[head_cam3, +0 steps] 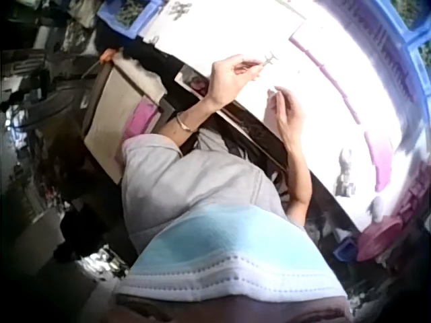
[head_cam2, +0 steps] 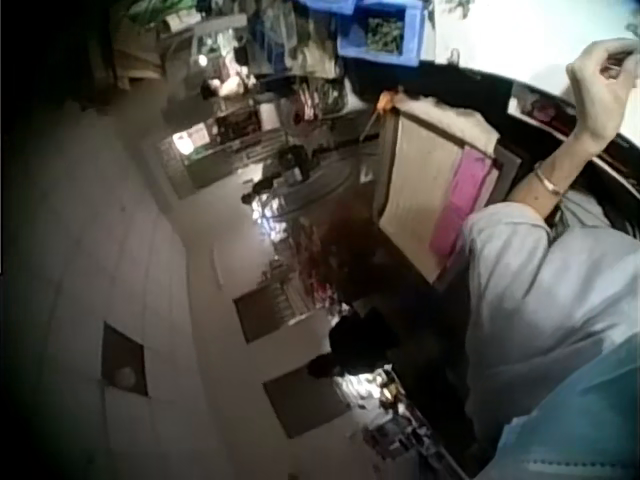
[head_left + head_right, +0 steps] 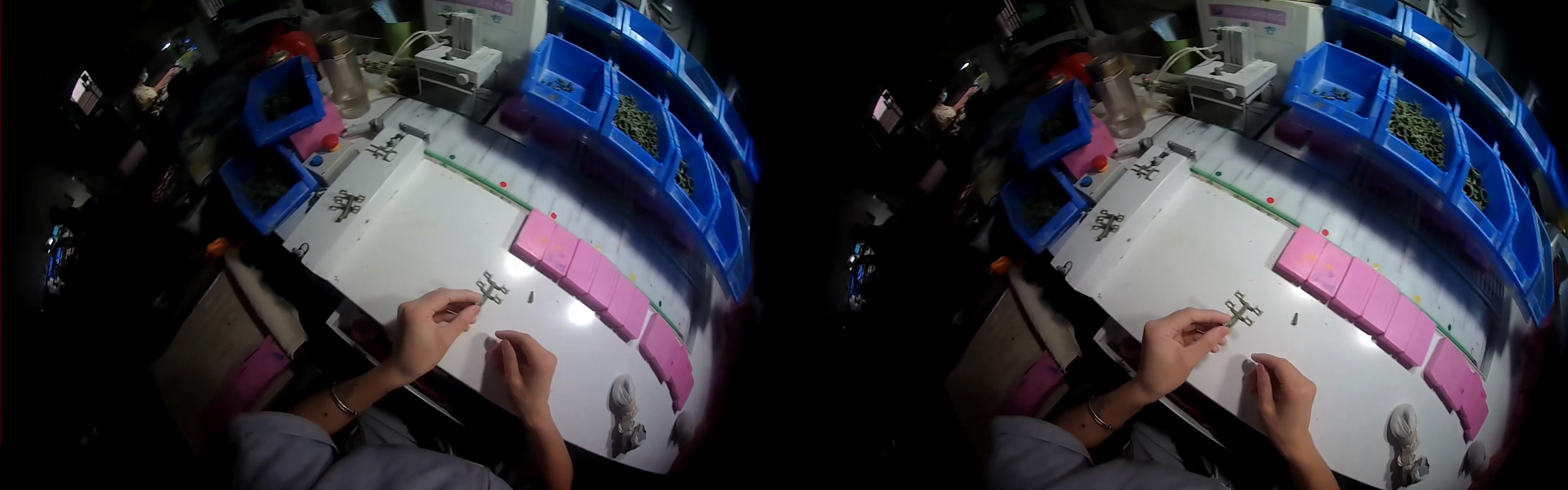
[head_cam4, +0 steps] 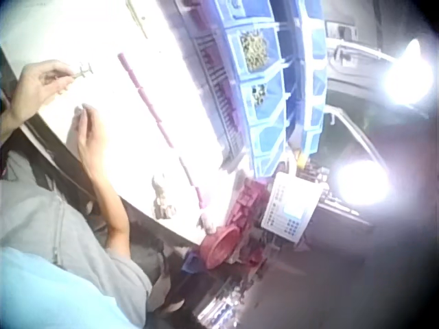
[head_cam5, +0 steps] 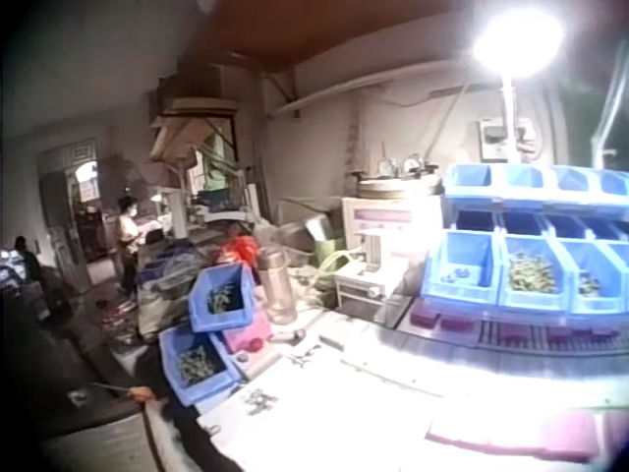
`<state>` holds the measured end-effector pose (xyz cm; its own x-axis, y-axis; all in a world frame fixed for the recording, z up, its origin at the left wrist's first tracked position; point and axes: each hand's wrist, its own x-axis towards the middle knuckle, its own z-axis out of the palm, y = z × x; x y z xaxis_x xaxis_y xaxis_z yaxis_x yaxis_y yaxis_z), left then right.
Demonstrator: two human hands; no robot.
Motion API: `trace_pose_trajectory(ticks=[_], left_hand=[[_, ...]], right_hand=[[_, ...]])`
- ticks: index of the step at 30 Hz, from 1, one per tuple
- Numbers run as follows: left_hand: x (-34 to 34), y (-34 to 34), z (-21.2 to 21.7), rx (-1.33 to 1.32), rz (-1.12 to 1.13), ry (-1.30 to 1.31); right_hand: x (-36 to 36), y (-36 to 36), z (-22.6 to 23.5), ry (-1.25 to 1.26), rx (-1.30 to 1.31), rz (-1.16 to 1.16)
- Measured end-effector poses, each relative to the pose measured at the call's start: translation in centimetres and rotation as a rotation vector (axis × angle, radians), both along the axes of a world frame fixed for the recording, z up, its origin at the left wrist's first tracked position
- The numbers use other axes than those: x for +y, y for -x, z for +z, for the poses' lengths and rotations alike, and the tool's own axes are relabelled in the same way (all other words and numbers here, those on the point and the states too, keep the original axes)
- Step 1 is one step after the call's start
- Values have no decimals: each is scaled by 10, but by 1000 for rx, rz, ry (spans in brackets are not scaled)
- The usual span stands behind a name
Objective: The person cleans rubber molds with a cloth, inserts green wax patterns and yellow components into the molds, and secures the molds with rubber bands.
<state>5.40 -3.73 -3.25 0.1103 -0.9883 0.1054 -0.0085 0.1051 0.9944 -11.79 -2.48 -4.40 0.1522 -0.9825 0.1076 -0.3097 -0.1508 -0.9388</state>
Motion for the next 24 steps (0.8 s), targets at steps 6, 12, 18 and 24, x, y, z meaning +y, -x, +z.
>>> trace_pose_trajectory(ticks=[6, 12, 18, 24], left_hand=[[-6, -54, -3, -91, 426, 102], [-21, -112, 3, -526, 777, 347], [-25, -124, -1, -696, 902, 350], [-25, -128, -4, -786, 882, 342]], right_hand=[[1, -1, 7, 30, 128, 29], [-2, -1, 8, 112, 137, 24], [-2, -2, 7, 19, 123, 31], [0, -5, 4, 37, 113, 19]])
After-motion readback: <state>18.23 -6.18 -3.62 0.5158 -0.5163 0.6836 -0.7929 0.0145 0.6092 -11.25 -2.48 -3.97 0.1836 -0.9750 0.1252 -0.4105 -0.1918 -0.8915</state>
